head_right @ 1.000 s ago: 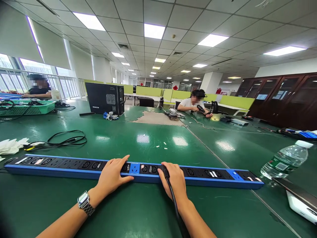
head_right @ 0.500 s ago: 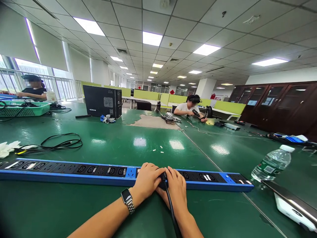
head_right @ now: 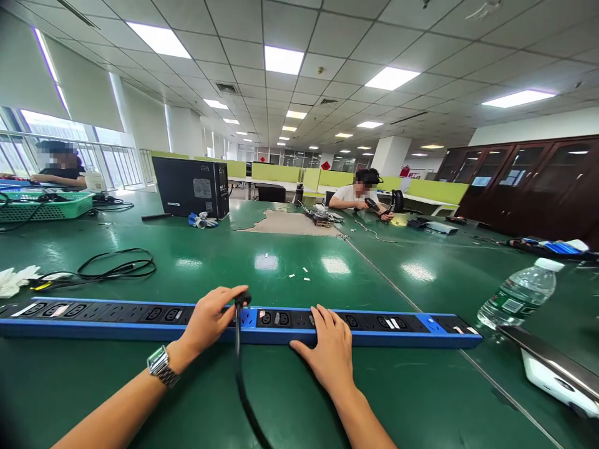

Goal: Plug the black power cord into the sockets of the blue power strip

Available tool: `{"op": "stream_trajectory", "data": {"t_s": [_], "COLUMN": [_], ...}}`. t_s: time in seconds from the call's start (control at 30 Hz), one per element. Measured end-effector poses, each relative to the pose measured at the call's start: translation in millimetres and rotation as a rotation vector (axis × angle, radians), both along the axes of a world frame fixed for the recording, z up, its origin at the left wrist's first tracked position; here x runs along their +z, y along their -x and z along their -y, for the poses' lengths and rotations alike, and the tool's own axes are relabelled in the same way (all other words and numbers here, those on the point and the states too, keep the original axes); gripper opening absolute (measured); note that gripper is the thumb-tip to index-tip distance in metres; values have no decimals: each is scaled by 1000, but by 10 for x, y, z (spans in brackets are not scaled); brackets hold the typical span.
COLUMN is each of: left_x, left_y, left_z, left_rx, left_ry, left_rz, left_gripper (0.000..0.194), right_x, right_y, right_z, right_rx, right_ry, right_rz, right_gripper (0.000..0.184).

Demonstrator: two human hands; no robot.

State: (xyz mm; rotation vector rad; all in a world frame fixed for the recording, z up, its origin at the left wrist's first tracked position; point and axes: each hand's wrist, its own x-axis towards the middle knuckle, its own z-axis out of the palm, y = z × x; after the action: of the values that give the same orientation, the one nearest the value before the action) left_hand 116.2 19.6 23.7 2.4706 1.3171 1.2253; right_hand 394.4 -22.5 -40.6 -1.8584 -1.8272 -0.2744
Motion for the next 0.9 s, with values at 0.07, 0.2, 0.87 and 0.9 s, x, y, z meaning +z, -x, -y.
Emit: {"op": "stream_trajectory", "data": {"t_s": [0.07,0.2,0.87,0.9], "left_x": [-116,-155,-293,-293], "left_y": [123,105,216,211], "left_z": [19,48,139,138], "left_rx": [-50,-83,131,135], "left_ry": [67,165,44,48], "left_rz": [-15,-32,-313,-309], "left_gripper": [39,35,74,75], "right_x": [8,28,445,454], "right_y": [5,14,1125,1139], "right_z": [3,11,-138,-173], "right_rx": [-1,-4,470,499], "right_ry": [7,23,-125,-157], "right_rz": [-6,-5,-87,-94], "right_gripper": [68,70,30,25]}}
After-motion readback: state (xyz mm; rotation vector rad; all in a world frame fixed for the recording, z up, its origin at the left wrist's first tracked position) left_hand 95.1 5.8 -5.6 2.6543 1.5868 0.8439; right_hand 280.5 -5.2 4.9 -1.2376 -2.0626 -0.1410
